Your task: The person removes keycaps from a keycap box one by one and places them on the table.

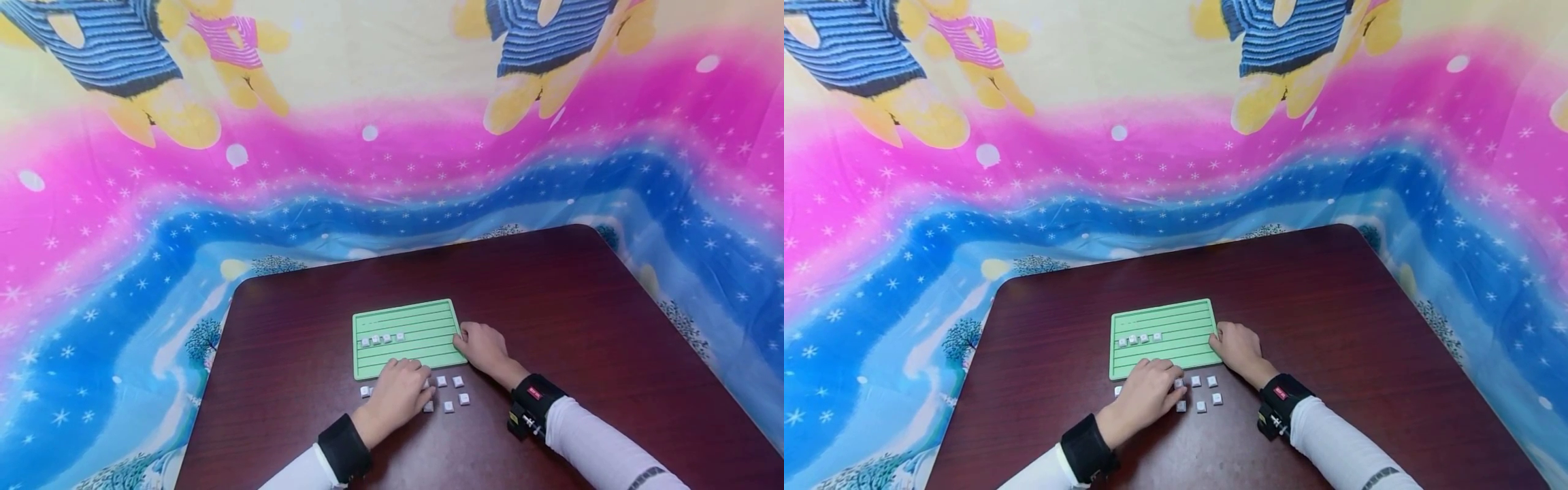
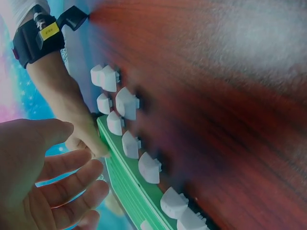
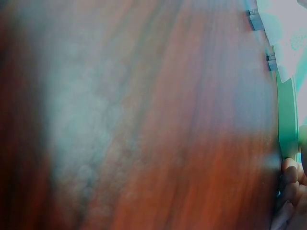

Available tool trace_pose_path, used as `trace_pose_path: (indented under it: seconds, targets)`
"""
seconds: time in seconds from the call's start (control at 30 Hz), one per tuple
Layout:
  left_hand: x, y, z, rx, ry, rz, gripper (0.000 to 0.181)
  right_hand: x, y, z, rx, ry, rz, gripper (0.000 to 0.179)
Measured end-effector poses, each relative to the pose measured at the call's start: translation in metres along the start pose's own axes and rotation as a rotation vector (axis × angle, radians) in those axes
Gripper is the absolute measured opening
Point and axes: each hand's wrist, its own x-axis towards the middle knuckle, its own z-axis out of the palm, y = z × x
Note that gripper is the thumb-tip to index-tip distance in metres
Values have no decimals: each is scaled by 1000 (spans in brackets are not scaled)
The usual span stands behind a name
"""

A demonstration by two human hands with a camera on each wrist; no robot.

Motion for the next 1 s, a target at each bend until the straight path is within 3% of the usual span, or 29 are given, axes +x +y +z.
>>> trace_pose_path:
  seconds: [0.3,1.0]
  targets:
    - [6,-11,-3,-48,-2,-65,18,0,-1,0,1,-8,-2,37]
    - [17,-39,-8,-47,29,-139,21,-1,-1,-2,4,19,-11,37]
